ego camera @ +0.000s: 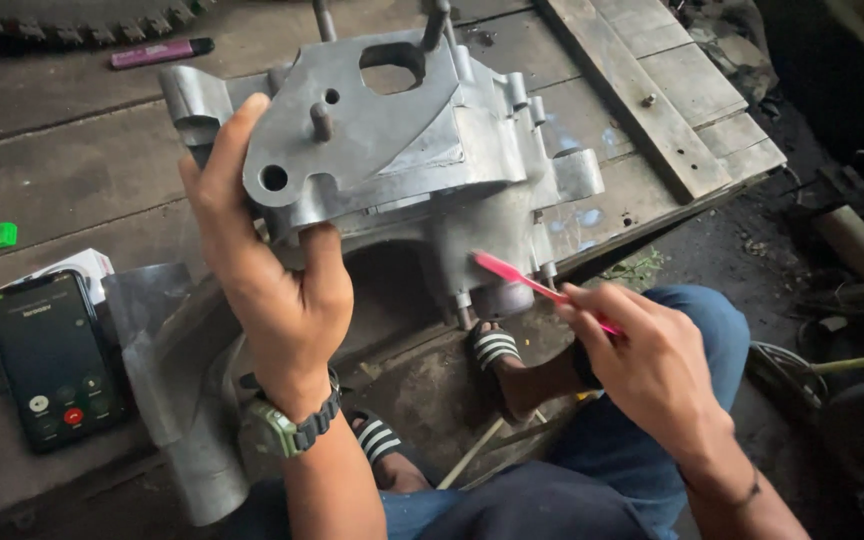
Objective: The person scrubs a silver metal engine part with a pink toothbrush while holding it with their left hand. They briefly pause to answer a phone call on a smartphone before resuming the scrubbing action on the metal component.
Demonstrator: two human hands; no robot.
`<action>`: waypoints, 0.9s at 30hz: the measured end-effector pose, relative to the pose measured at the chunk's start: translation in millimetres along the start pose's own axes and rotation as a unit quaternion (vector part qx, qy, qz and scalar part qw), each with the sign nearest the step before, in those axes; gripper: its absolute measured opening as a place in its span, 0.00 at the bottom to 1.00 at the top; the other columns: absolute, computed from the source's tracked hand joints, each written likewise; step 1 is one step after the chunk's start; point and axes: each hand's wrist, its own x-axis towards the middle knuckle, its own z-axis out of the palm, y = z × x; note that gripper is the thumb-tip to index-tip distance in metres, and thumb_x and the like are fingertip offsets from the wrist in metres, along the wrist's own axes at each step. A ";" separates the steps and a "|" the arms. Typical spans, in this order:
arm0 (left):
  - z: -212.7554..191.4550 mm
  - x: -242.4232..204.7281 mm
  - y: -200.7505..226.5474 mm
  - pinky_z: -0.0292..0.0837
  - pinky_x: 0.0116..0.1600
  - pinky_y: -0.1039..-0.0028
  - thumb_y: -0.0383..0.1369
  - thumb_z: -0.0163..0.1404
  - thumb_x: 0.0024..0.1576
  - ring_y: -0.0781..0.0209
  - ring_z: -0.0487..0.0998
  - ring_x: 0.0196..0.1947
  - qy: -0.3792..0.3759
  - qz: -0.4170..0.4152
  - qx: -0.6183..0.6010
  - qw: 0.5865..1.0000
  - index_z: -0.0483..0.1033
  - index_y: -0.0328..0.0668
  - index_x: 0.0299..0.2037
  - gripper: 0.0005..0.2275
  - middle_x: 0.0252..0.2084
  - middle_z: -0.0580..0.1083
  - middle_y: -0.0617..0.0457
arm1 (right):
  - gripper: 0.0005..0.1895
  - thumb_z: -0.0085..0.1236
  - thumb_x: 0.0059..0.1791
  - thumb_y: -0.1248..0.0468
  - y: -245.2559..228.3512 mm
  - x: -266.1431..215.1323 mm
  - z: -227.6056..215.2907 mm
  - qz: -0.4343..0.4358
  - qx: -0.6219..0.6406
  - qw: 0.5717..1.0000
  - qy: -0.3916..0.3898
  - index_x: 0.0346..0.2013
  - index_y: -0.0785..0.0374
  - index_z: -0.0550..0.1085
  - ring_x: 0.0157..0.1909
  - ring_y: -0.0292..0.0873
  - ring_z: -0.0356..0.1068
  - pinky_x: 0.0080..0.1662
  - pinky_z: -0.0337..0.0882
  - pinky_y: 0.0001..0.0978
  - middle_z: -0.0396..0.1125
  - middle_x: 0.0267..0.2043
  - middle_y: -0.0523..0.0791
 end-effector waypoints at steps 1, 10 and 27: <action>2.0 0.1 0.2 0.44 0.86 0.40 0.21 0.42 0.62 0.42 0.72 0.73 0.000 0.000 0.000 1.000 0.59 0.41 0.68 0.23 0.71 0.66 0.51 | 0.06 0.56 0.53 0.58 1.6 -1.6 -1.2 0.000 0.000 1.000 0.000 0.37 0.53 0.78 0.41 0.43 0.78 0.38 0.71 0.37 0.79 0.45 0.37; 1.9 -0.7 3.8 0.41 0.87 0.43 0.23 0.43 0.65 0.43 0.70 0.74 0.007 -0.011 0.001 1.000 0.58 0.40 0.69 0.21 0.71 0.66 0.50 | 0.08 0.57 0.53 0.56 -10.1 23.6 1.4 -0.043 0.028 0.999 0.012 0.35 0.56 0.75 0.42 0.45 0.78 0.37 0.71 0.38 0.79 0.46 0.38; 3.3 -2.5 0.9 0.42 0.87 0.40 0.24 0.41 0.63 0.44 0.69 0.76 0.004 -0.010 0.007 1.000 0.57 0.41 0.69 0.22 0.72 0.65 0.51 | 0.04 0.59 0.52 0.57 5.3 0.2 -11.3 0.015 -0.019 1.000 -0.009 0.38 0.52 0.78 0.36 0.44 0.77 0.38 0.71 0.37 0.79 0.45 0.36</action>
